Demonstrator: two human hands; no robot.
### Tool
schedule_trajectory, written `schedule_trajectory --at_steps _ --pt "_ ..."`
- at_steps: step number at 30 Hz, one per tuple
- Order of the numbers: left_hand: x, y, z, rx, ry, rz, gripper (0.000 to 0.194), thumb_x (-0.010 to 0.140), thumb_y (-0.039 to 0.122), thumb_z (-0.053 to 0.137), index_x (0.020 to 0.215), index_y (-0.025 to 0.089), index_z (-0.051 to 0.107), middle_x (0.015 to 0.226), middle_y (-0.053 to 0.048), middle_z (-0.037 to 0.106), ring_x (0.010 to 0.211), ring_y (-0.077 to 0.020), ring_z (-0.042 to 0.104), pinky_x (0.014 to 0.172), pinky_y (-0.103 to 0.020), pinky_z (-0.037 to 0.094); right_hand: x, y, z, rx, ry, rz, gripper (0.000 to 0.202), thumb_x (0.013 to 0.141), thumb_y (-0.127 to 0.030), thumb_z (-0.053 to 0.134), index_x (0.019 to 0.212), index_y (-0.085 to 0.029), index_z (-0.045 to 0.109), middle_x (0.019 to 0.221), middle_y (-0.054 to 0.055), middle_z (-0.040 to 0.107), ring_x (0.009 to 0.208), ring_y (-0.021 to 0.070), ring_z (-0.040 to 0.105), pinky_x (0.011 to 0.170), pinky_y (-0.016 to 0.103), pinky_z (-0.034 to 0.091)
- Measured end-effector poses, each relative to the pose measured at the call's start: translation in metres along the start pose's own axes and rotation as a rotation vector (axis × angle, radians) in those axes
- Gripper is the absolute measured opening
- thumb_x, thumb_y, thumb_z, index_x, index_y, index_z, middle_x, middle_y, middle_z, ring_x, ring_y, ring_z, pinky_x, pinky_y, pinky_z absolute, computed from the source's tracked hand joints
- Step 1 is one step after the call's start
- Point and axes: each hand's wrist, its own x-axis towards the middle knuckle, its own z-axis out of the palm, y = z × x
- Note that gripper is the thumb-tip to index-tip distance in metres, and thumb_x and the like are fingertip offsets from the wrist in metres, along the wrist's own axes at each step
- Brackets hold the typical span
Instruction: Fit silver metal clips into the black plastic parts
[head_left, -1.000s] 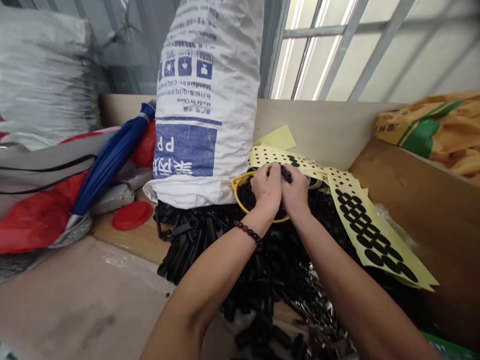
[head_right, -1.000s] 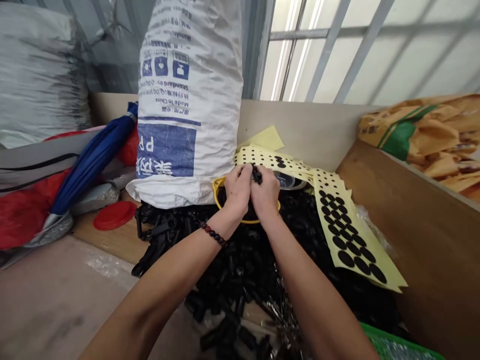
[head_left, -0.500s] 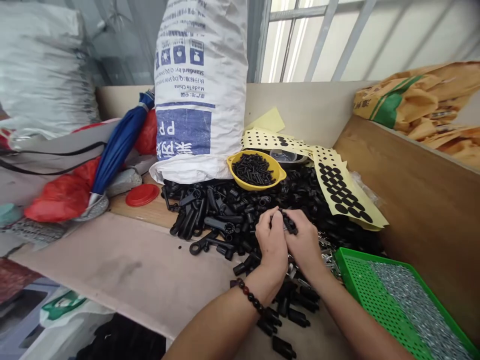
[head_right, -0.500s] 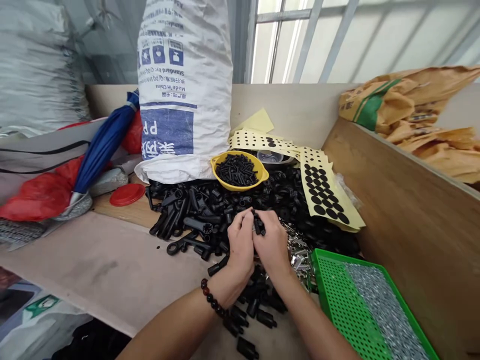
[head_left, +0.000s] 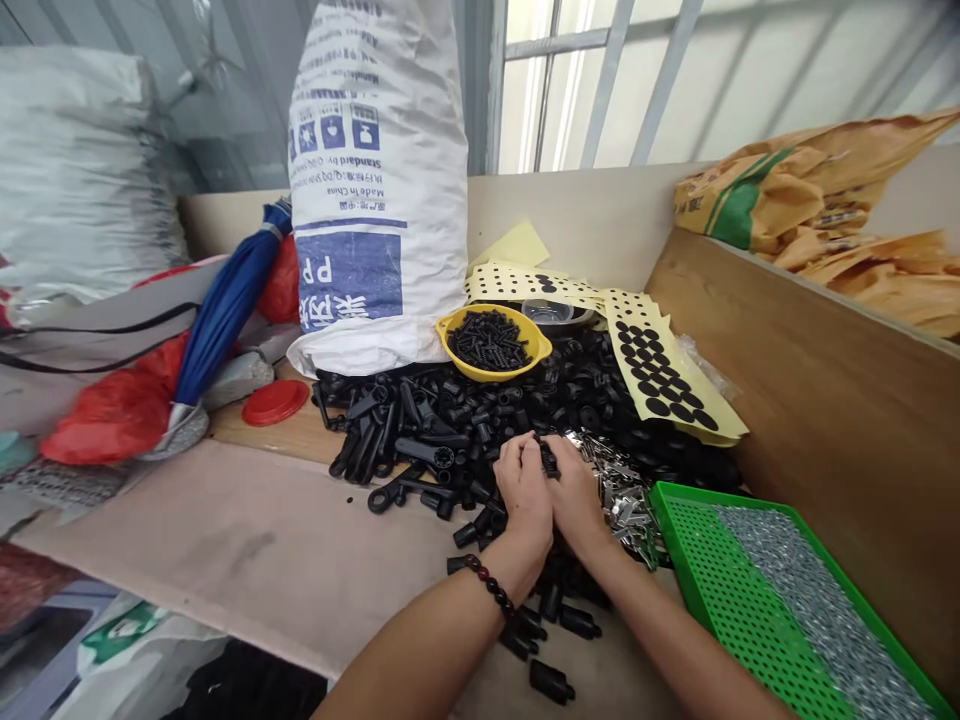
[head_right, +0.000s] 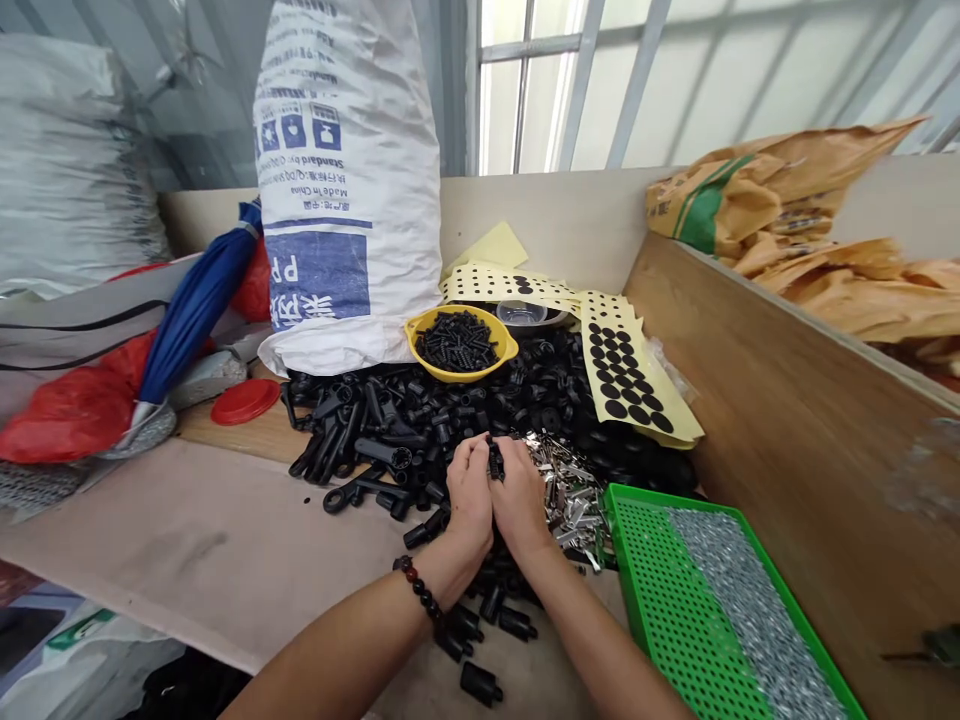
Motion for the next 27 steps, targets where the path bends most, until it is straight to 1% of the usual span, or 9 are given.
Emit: schedule_trajectory --at_steps 3,5,9,13,17,20,23,25,27 --pt "0.006 -0.001 -0.001 0.046 -0.010 0.061 0.023 0.082 0.026 0.047 0.090 0.021 0.068 0.101 -0.006 0.068 0.100 -0.0212 0.059 0.093 -0.035 0.043 0.002 0.005 0.006 0.024 0.003 -0.005 0.011 0.087 -0.024 0.049 0.091 -0.018 0.057 0.089 0.003 0.057 0.081 0.0180 0.055 0.071 0.033 0.045" --pt "0.010 -0.001 -0.001 0.074 -0.009 0.097 0.023 0.082 0.025 0.046 0.090 0.021 0.068 0.101 -0.006 0.068 0.100 -0.0214 0.058 0.094 -0.036 0.042 0.005 0.010 0.011 0.044 0.004 -0.007 0.014 0.090 -0.029 0.052 0.094 -0.017 0.057 0.092 0.003 0.058 0.083 0.0171 0.056 0.073 0.034 0.046" --pt "0.017 0.000 -0.001 0.112 -0.007 0.146 0.022 0.080 0.022 0.047 0.088 0.021 0.068 0.100 -0.005 0.068 0.099 -0.0211 0.057 0.096 -0.037 0.041 0.011 0.018 0.017 0.091 -0.003 -0.007 0.020 0.091 -0.033 0.053 0.101 -0.017 0.058 0.101 0.005 0.059 0.087 0.0177 0.058 0.076 0.037 0.048" --pt "0.021 0.001 -0.002 0.115 -0.018 0.153 0.022 0.076 0.017 0.048 0.086 0.020 0.068 0.099 -0.006 0.069 0.099 -0.0215 0.058 0.096 -0.037 0.041 0.015 0.022 0.017 0.147 -0.038 -0.015 0.022 0.091 -0.033 0.055 0.105 -0.017 0.058 0.106 0.006 0.059 0.091 0.0190 0.058 0.079 0.039 0.049" --pt "0.020 0.003 -0.004 0.083 -0.045 0.137 0.025 0.070 0.014 0.049 0.083 0.021 0.069 0.098 -0.005 0.069 0.100 -0.0220 0.057 0.096 -0.038 0.041 0.017 0.022 0.011 0.204 -0.102 -0.005 0.025 0.089 -0.033 0.058 0.108 -0.016 0.058 0.107 0.006 0.060 0.096 0.0209 0.059 0.083 0.042 0.048" --pt "0.019 0.004 -0.007 0.035 -0.080 0.112 0.025 0.072 0.017 0.049 0.086 0.019 0.069 0.099 -0.006 0.069 0.100 -0.0223 0.058 0.096 -0.038 0.041 0.020 0.020 0.004 0.245 -0.163 0.019 0.026 0.087 -0.031 0.059 0.108 -0.015 0.058 0.107 0.006 0.061 0.099 0.0220 0.058 0.086 0.044 0.047" --pt "0.018 0.006 -0.011 -0.024 -0.136 0.076 0.026 0.076 0.022 0.047 0.089 0.017 0.068 0.098 -0.007 0.069 0.096 -0.0212 0.060 0.091 -0.035 0.044 0.023 0.016 -0.005 0.272 -0.225 0.055 0.024 0.084 -0.026 0.059 0.106 -0.015 0.058 0.104 0.006 0.063 0.098 0.0217 0.059 0.085 0.043 0.047" --pt "0.017 0.010 -0.013 -0.057 -0.181 0.057 0.027 0.078 0.025 0.046 0.091 0.017 0.068 0.096 -0.006 0.070 0.093 -0.0207 0.061 0.088 -0.034 0.046 0.025 0.013 -0.013 0.276 -0.255 0.082 0.025 0.080 -0.019 0.055 0.104 -0.015 0.059 0.102 0.007 0.065 0.097 0.0220 0.060 0.083 0.041 0.048" --pt "0.015 0.014 -0.016 -0.080 -0.233 0.048 0.028 0.080 0.027 0.044 0.091 0.017 0.068 0.094 -0.005 0.070 0.093 -0.0205 0.061 0.087 -0.033 0.046 0.026 0.010 -0.023 0.274 -0.282 0.101 0.031 0.075 -0.016 0.048 0.103 -0.015 0.059 0.101 0.007 0.067 0.095 0.0226 0.061 0.080 0.039 0.050"
